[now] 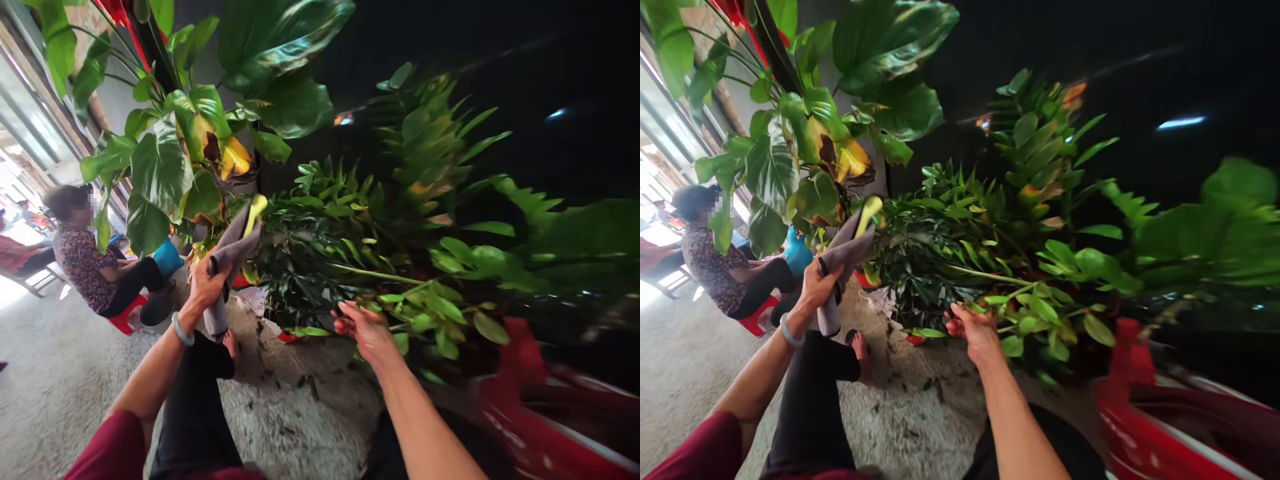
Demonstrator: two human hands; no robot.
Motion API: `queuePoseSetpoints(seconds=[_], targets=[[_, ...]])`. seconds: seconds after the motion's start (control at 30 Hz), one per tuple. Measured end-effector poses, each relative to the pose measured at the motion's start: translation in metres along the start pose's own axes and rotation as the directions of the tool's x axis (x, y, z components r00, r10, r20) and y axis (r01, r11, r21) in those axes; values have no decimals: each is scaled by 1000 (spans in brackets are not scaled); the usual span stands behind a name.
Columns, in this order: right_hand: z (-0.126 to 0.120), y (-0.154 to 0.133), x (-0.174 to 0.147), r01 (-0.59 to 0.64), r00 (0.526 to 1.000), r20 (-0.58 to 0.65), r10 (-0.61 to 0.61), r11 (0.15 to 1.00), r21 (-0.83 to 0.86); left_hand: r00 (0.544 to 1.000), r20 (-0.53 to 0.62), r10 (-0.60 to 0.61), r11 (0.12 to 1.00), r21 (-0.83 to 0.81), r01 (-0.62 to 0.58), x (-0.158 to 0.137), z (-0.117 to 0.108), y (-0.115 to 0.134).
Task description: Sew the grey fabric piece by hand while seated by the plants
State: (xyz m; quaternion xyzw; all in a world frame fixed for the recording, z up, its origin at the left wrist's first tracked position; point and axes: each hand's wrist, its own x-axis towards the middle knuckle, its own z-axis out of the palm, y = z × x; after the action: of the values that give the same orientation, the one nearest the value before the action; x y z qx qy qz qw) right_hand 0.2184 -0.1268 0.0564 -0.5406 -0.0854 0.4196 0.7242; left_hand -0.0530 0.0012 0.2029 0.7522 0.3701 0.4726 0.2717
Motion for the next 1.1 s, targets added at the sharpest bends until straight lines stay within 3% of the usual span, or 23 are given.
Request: queuePoseSetpoints(seconds=[0.1, 0.17, 0.23, 0.3, 0.37, 0.43, 0.5, 0.6, 0.7, 0.77, 0.83, 0.87, 0.9, 0.97, 1.0, 1.03, 1.1], targets=[[5, 2, 0, 1, 1000, 12, -1, 1000, 12, 999, 30, -13, 995, 102, 10, 11, 18, -6], [5, 3, 0, 8, 1000, 16, -8, 1000, 17, 976, 177, -128, 973, 215, 88, -8, 28, -17], [1, 3, 1, 17, 1000, 12, -17, 1000, 19, 915, 349, -203, 961, 249, 118, -37, 30, -27], [-5, 3, 2, 23, 1000, 1, -23, 1000, 20, 896, 391, -209, 972, 183, 147, -58, 22, -29], [-9, 3, 4, 28, 1000, -7, -28, 999, 21, 932, 314, -182, 983, 91, 161, -60, 10, -22], [-10, 3, 5, 29, 1000, -3, -29, 999, 22, 980, 157, -125, 992, 14, 124, -44, 2, -11], [-7, 3, 6, 28, 1000, 7, -28, 999, 22, 999, 11, -52, 998, -37, 53, -20, 2, -3], [-2, 5, 6, 27, 999, 16, -28, 999, 21, 1000, -20, -16, 999, -48, 15, -3, 17, -3], [-2, 6, 7, 36, 999, 16, -37, 999, 19, 974, 212, -84, 996, -2, 87, -29, 34, -14], [-4, 7, 7, 45, 999, 14, -45, 999, 16, 878, 462, -123, 988, -22, 150, -58, 37, -20], [-8, 7, 8, 54, 999, 7, -54, 998, 16, 795, 596, -115, 976, -83, 202, -76, 34, -19], [-9, 7, 8, 59, 998, 4, -59, 998, 17, 800, 593, -94, 971, -121, 204, -76, 31, -15], [-10, 7, 8, 65, 998, 1, -65, 998, 18, 840, 538, -67, 971, -158, 179, -71, 28, -10], [-9, 8, 8, 75, 997, 0, -75, 997, 24, 951, 310, 9, 979, -195, 55, -45, 26, 3], [-8, 8, 8, 79, 997, 2, -79, 996, 28, 985, 159, 60, 983, -181, -31, -28, 28, 9], [-7, 8, 8, 83, 996, 5, -83, 996, 32, 994, 36, 107, 984, -150, -101, -12, 33, 13], [-5, 9, 9, 92, 996, 8, -92, 995, 40, 981, -81, 177, 978, -94, -184, 10, 46, 16]])
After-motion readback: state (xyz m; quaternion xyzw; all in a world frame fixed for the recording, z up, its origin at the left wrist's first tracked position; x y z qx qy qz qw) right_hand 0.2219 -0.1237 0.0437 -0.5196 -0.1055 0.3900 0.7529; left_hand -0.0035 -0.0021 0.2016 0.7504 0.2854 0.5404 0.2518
